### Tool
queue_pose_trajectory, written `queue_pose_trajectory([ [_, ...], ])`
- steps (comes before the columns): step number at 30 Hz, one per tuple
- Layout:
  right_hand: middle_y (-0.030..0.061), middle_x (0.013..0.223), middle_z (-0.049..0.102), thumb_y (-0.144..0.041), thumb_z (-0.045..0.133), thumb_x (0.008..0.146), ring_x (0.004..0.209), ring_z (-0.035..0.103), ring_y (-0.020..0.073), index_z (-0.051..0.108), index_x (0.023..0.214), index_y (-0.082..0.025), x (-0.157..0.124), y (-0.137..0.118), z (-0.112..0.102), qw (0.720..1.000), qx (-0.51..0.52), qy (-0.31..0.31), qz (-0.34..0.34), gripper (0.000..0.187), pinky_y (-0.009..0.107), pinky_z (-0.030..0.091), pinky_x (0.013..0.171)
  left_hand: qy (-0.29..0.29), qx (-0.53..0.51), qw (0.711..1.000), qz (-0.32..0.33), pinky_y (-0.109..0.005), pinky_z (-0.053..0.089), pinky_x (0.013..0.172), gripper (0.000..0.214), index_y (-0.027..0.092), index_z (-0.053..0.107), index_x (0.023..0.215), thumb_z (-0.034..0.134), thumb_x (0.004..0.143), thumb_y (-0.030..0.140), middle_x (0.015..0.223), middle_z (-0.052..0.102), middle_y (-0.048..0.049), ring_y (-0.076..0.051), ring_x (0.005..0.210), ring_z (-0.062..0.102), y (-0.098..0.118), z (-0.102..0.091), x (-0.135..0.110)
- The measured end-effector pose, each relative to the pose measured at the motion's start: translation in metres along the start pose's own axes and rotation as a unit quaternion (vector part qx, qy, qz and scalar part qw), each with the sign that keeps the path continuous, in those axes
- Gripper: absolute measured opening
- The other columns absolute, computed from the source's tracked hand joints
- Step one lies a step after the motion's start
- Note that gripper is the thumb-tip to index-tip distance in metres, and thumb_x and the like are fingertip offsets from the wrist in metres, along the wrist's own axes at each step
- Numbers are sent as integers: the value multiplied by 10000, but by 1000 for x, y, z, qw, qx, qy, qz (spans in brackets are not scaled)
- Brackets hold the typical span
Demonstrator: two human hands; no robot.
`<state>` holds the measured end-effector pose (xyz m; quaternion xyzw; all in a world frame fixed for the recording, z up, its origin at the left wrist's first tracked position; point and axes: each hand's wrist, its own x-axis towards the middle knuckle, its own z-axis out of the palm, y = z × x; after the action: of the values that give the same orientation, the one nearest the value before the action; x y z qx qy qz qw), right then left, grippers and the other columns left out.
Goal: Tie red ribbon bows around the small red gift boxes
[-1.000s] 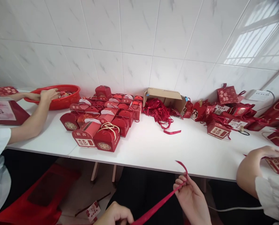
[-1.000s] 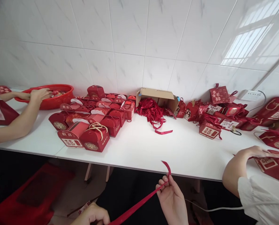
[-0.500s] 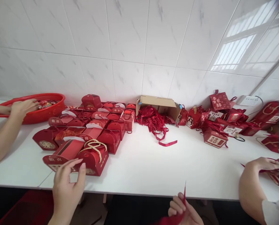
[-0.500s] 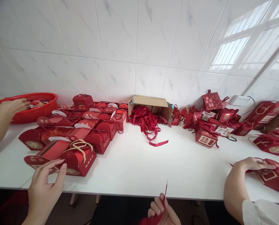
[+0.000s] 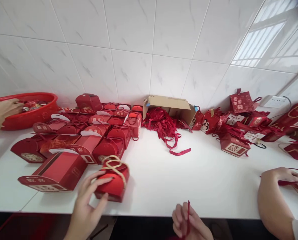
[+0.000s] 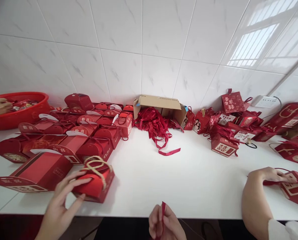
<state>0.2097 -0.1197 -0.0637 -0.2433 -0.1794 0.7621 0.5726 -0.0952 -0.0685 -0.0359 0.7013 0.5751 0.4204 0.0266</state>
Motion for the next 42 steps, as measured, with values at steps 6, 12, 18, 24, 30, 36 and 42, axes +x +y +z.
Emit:
queue_pose_trajectory([
  [6,70,1348,530,-366,677,792,1313,386,274,669,790,-236,19,-8,6,969,-204,48,-128,129,410,370,1016,-157,-155,973,67,-471,426,978,382,241,494,1139,495,782,106,1215,443,-111,-289,1184,437,54,46,-6],
  [12,43,1402,492,-334,613,856,1341,376,279,661,803,-248,39,-17,16,940,-302,24,-155,112,491,277,1102,-194,-284,935,91,-470,397,1011,316,232,490,1128,479,824,148,1209,432,-114,-293,1224,413,60,64,0],
  [18,68,1191,630,-265,562,893,1226,512,266,671,924,-262,34,-5,21,915,-336,25,-221,113,476,347,1059,-195,-317,926,-55,-468,386,1031,612,248,265,1364,574,840,317,1384,360,-142,-311,1271,409,56,73,-2],
  [24,-19,580,643,-229,535,899,921,681,247,634,909,-281,6,-19,11,897,-354,-72,-254,112,508,272,1067,-251,-340,888,-183,-410,444,971,595,249,271,1361,556,862,403,1296,495,-120,-263,1146,530,55,72,1],
  [30,41,715,667,-252,559,879,764,652,230,644,843,-231,-12,-62,16,895,-399,-149,-132,95,414,455,780,-196,-348,902,-162,-410,383,1056,430,272,395,1337,436,916,349,1415,411,-77,-254,1277,433,59,70,11],
  [36,-16,615,513,-357,516,913,608,459,130,534,667,-197,21,-66,40,885,-459,16,-83,294,280,360,622,-256,-299,915,-91,-425,327,1113,378,260,629,1140,359,880,209,1494,313,-38,-278,1377,312,66,65,32],
  [42,-40,562,452,-397,529,873,561,414,112,515,643,-185,53,-58,57,854,-514,38,-65,314,256,325,562,-262,-186,947,-18,-534,223,1145,280,258,625,1074,489,831,227,1493,327,-42,-297,1425,173,88,58,48],
])
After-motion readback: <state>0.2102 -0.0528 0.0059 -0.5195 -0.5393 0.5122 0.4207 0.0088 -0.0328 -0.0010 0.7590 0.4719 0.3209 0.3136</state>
